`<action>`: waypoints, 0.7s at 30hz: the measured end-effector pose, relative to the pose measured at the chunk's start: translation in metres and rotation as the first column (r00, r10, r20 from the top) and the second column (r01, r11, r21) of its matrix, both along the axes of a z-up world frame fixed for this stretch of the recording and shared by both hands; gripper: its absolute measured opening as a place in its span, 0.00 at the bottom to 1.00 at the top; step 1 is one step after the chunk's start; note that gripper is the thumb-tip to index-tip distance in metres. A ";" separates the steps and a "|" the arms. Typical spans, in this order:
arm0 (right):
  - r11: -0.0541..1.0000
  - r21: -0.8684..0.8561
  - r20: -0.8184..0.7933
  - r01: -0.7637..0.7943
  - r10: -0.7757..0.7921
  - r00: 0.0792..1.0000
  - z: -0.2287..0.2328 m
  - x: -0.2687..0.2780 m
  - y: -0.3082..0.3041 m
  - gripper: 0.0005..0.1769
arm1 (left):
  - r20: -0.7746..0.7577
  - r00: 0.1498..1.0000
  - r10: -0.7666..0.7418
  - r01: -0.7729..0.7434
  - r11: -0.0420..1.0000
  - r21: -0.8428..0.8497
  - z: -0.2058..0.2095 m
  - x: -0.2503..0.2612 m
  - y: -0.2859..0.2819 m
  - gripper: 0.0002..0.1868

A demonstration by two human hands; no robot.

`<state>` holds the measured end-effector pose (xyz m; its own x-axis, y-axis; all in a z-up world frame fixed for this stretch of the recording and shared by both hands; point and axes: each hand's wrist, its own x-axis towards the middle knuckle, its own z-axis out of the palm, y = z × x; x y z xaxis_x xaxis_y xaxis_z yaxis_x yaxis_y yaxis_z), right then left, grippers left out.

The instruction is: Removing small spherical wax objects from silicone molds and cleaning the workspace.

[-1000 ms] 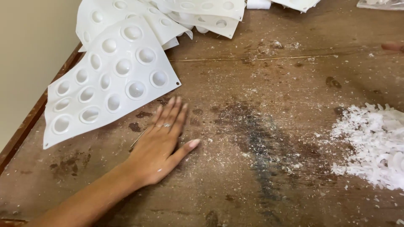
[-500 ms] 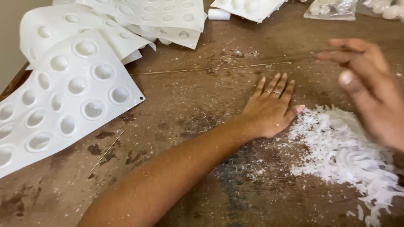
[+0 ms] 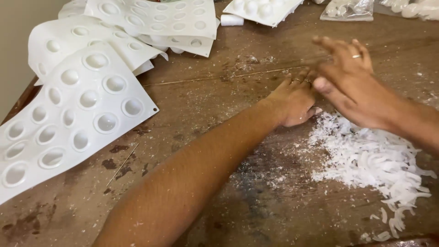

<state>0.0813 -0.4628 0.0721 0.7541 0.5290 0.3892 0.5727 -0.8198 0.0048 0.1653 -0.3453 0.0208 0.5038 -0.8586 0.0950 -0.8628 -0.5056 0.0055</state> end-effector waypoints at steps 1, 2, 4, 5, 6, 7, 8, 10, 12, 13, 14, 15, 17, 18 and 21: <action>0.978 0.207 0.088 -0.030 0.012 0.996 0.011 -0.009 -0.006 0.39 | 0.127 0.987 -0.097 0.082 0.989 0.120 0.007 -0.004 0.002 0.38; 0.980 0.199 0.095 -0.029 0.010 0.995 0.017 -0.020 0.013 0.39 | 0.135 0.986 -0.099 0.084 0.990 0.114 -0.002 0.006 -0.019 0.38; 0.936 0.343 -0.011 -0.078 0.087 0.996 0.025 -0.047 0.050 0.39 | 0.268 0.961 -0.063 0.049 0.997 0.058 -0.025 0.019 -0.061 0.37; 0.935 0.348 -0.010 -0.074 0.083 0.997 0.019 -0.049 0.057 0.39 | 0.268 0.961 -0.068 0.053 0.997 0.063 -0.013 0.012 -0.063 0.37; 0.964 0.244 -0.061 -0.105 0.124 0.990 0.013 -0.050 0.064 0.37 | 0.294 0.949 -0.115 0.096 0.992 0.076 -0.002 0.006 -0.064 0.38; 0.980 0.139 -0.113 -0.142 0.158 0.981 0.008 -0.052 0.073 0.36 | 0.324 0.932 -0.161 0.138 0.986 0.091 0.010 0.000 -0.065 0.39; 0.980 0.143 -0.108 -0.138 0.155 0.982 0.007 -0.047 0.066 0.36 | 0.327 0.930 -0.166 0.142 0.985 0.097 0.008 0.003 -0.053 0.39; 0.995 -0.076 -0.258 0.072 -0.089 0.962 0.008 -0.036 0.054 0.33 | 0.205 0.944 -0.257 0.274 0.960 -0.059 0.007 0.009 -0.029 0.39; 0.986 -0.008 -0.230 0.166 -0.164 0.959 0.027 -0.056 0.057 0.33 | 0.448 0.850 -0.278 0.220 0.959 0.179 0.015 -0.002 -0.014 0.35; 0.960 0.055 -0.197 0.274 -0.259 0.946 0.039 -0.065 0.056 0.34 | 0.648 0.676 -0.350 0.109 0.918 0.382 0.023 -0.005 -0.011 0.32; 0.960 0.052 -0.194 0.275 -0.260 0.946 0.039 -0.071 0.065 0.34 | 0.652 0.674 -0.348 0.108 0.919 0.379 0.013 0.007 -0.020 0.32; 0.978 0.128 -0.088 0.162 -0.152 0.985 0.037 -0.078 0.073 0.38 | 0.468 0.849 -0.244 0.152 0.962 0.227 0.002 0.017 -0.032 0.36; 0.981 0.190 0.024 0.049 -0.054 0.998 0.024 -0.084 0.084 0.41 | 0.225 0.960 -0.169 0.158 0.985 0.068 -0.003 0.026 -0.048 0.41; 0.977 0.085 0.132 -0.194 0.182 0.975 0.012 -0.082 0.089 0.40 | 0.196 0.969 -0.151 0.146 0.988 0.041 0.002 0.025 -0.050 0.40; 0.987 -0.052 0.101 -0.153 0.157 0.982 0.012 -0.064 0.067 0.45 | 0.177 0.969 -0.170 0.115 0.951 0.286 0.061 -0.024 -0.002 0.40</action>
